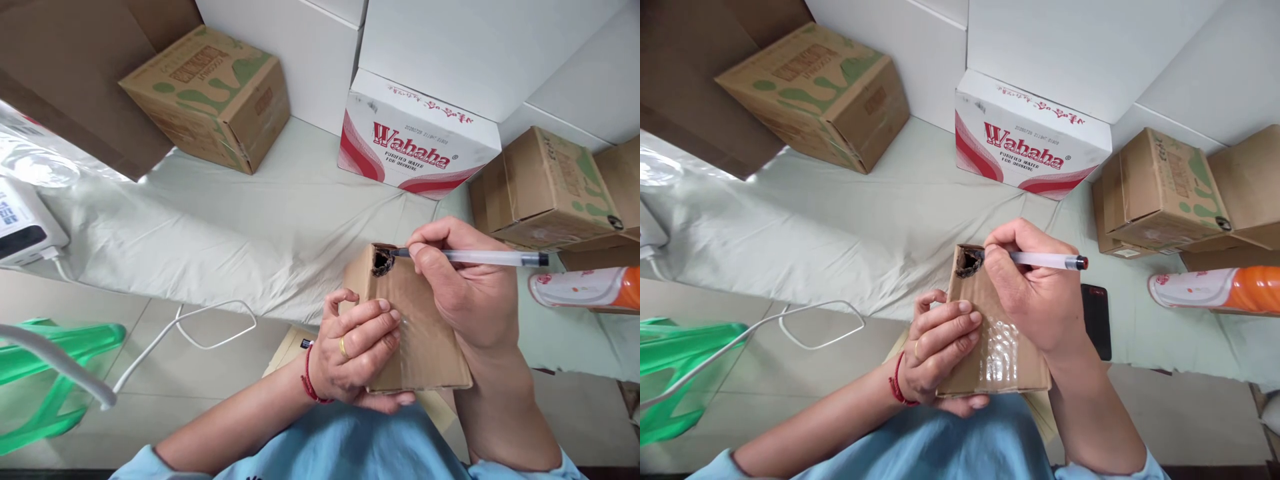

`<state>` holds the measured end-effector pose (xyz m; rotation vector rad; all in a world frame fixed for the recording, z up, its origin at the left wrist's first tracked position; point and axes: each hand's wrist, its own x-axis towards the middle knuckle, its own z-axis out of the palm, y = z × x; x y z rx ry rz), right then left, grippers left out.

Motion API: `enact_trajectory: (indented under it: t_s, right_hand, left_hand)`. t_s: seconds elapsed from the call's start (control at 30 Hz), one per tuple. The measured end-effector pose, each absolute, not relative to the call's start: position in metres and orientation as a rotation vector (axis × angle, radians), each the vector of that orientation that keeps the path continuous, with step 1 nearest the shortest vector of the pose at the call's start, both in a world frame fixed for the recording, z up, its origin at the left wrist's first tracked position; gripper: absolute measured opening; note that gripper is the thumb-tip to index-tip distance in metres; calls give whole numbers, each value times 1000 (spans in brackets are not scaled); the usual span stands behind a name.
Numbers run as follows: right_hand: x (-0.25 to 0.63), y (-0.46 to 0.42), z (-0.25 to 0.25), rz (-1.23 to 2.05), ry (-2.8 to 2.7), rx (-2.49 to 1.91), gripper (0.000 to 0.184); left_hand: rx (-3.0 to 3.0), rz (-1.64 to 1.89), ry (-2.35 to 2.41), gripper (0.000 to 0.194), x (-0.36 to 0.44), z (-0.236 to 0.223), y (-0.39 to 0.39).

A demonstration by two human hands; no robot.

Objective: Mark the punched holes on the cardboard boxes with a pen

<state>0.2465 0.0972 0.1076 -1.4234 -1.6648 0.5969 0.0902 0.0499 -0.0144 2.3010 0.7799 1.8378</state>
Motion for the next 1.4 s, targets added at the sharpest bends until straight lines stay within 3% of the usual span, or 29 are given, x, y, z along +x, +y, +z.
enact_trajectory:
  t_s: [0.97,1.17,1.4]
  right_hand:
    - [250,92,110,669,-1770,-1369,18]
    - [250,94,103,558,-1359,-1311,12]
    - [284,73,72,471,-1000,-1336,24]
  left_hand:
    - [2367,1786,826,43,86,-13,50]
    - [2321,1813,780,45,88,-12,51]
    - [2233,1788,789,53,76,-31,40]
